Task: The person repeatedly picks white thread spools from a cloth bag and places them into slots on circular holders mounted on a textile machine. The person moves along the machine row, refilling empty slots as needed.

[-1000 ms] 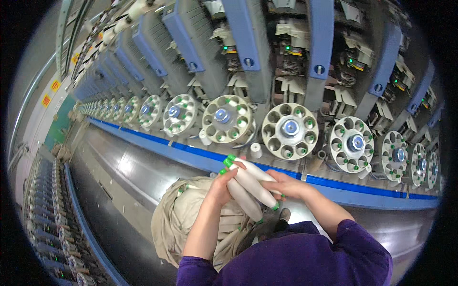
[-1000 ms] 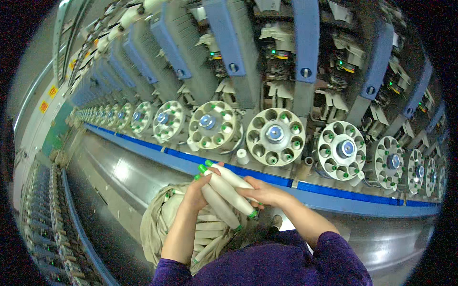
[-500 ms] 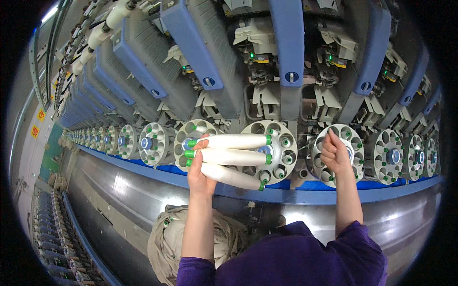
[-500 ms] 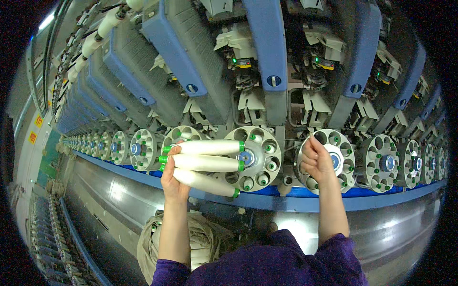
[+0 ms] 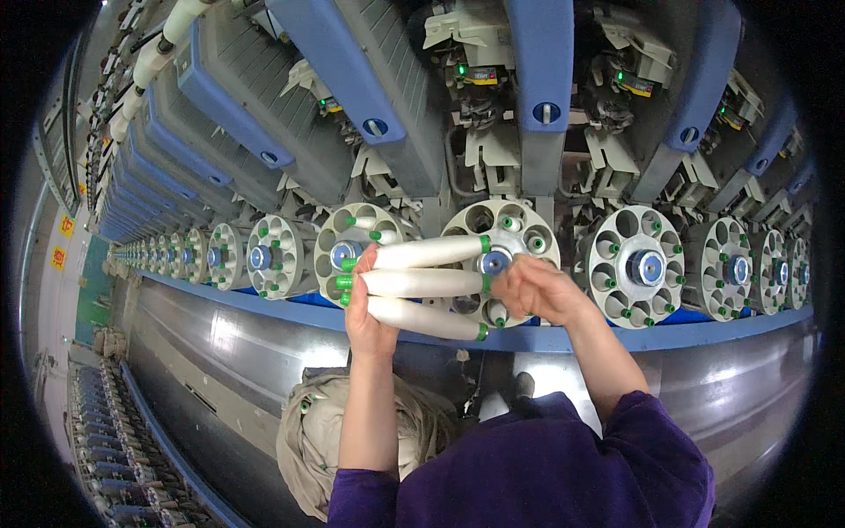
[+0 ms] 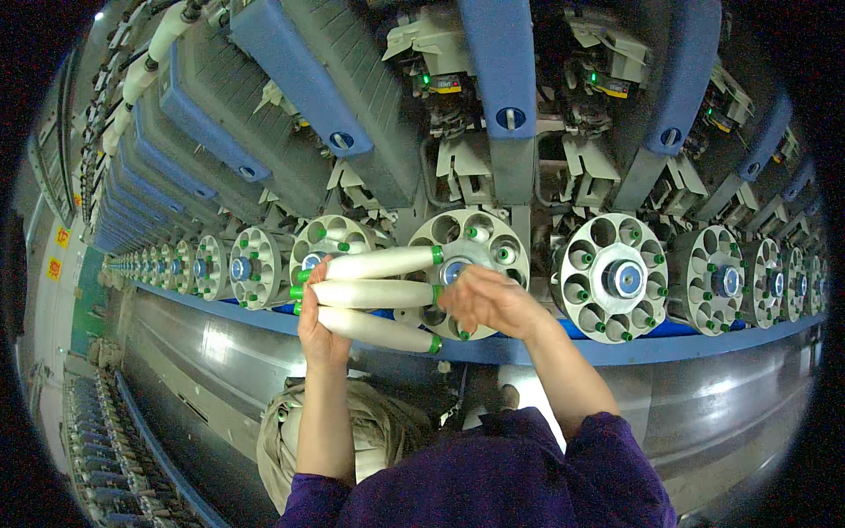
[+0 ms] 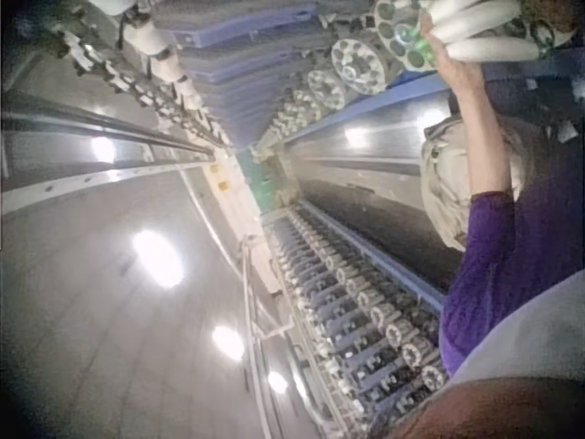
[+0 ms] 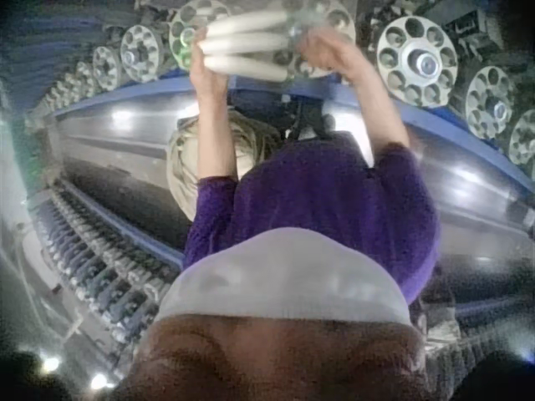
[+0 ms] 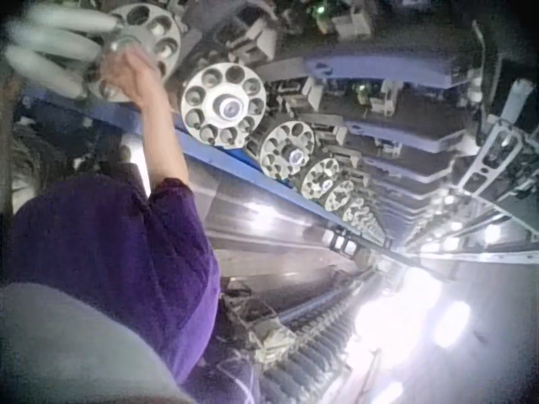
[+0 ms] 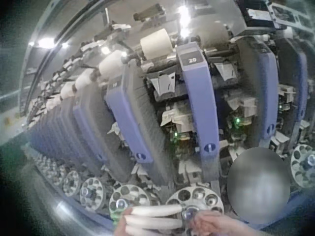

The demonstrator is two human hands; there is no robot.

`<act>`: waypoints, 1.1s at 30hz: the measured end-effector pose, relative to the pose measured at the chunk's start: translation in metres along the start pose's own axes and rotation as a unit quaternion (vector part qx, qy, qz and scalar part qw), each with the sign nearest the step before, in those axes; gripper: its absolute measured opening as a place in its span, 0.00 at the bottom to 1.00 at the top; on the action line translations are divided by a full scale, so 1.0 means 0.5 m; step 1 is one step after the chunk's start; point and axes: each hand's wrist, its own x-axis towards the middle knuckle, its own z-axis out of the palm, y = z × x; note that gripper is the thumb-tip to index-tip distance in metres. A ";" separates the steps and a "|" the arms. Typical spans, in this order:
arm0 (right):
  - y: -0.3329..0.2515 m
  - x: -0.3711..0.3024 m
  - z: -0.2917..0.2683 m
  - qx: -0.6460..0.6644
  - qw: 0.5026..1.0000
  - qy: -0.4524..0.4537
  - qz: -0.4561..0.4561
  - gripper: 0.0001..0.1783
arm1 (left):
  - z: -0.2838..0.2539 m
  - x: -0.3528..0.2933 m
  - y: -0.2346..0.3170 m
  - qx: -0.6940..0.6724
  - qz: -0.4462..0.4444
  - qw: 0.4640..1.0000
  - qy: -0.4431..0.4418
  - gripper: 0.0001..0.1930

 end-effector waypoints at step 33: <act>-0.076 0.021 0.124 -0.286 0.943 0.038 -0.168 0.13 | 0.057 -0.013 -0.191 0.267 -0.049 0.951 -0.151 0.07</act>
